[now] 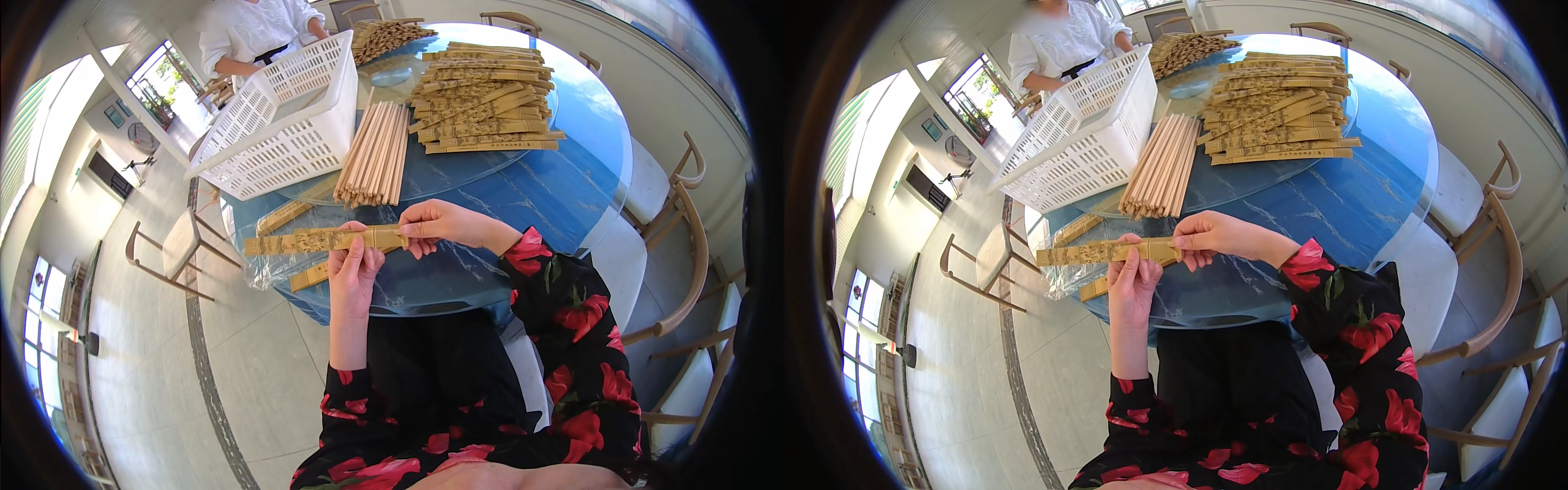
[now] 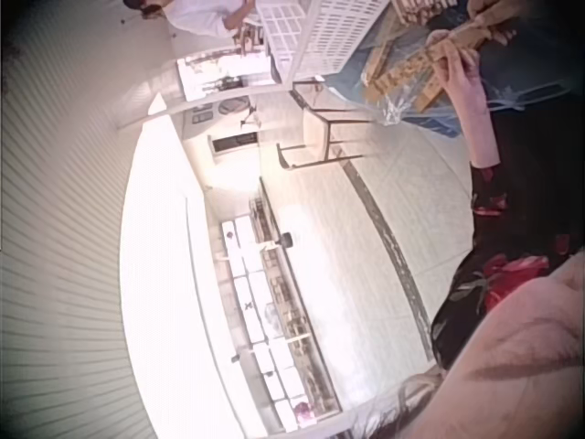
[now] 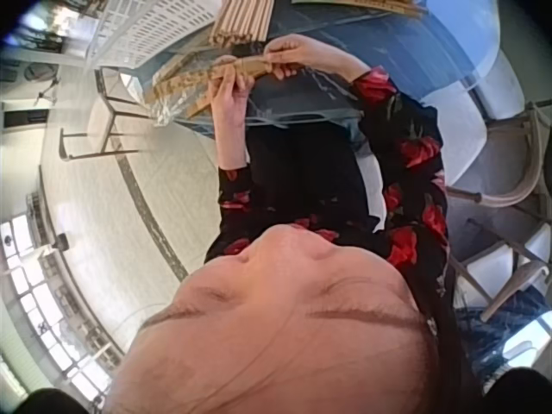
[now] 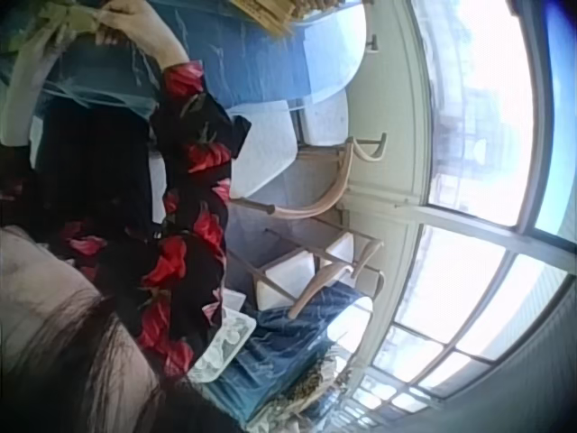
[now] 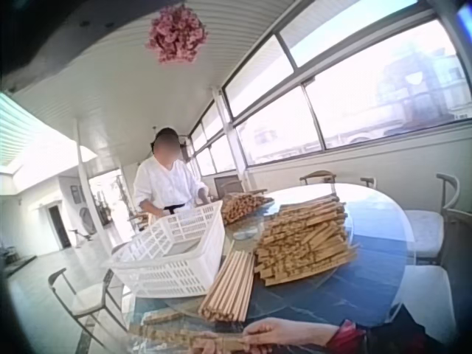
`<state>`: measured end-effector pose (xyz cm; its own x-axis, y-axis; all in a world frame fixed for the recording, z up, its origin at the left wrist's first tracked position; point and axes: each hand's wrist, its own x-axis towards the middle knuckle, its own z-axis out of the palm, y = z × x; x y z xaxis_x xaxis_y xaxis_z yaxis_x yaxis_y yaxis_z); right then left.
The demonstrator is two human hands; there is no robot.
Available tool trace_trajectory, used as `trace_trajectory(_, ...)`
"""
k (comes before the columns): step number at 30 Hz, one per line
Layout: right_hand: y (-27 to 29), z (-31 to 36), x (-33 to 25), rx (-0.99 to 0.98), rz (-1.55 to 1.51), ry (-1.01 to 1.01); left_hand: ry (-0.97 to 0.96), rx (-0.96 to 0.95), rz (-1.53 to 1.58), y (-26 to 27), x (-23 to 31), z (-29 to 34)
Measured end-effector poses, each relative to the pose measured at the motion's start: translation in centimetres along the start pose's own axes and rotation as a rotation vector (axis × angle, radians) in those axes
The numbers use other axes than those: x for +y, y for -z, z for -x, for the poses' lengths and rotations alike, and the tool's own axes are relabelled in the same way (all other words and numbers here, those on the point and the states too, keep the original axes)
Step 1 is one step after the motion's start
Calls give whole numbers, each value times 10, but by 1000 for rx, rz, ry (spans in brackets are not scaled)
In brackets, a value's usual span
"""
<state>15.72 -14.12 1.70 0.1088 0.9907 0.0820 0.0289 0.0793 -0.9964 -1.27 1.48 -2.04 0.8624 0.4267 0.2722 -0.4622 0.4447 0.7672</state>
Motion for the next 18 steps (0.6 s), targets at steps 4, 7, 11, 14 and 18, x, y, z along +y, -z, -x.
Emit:
trace_trajectory(4, -1, -3, -1, 309, 199, 75, -18, 27, 41, -6, -4, -2)
trace_trajectory(7, 2, -10, -3, 624, 937, 379, -60, 67, 98, -2, -4, -2)
trace_trajectory(11, 4, -20, 1, 700, 1488, 489, -86, 90, 150, 3, -5, -3)
trace_trajectory(14, 5, -30, 10, 635, 1667, 452, -92, 92, 156, 1, -5, -3)
trace_trajectory(18, 8, -36, 17, 568, 1683, 458, -89, 91, 162, 1, -4, -2)
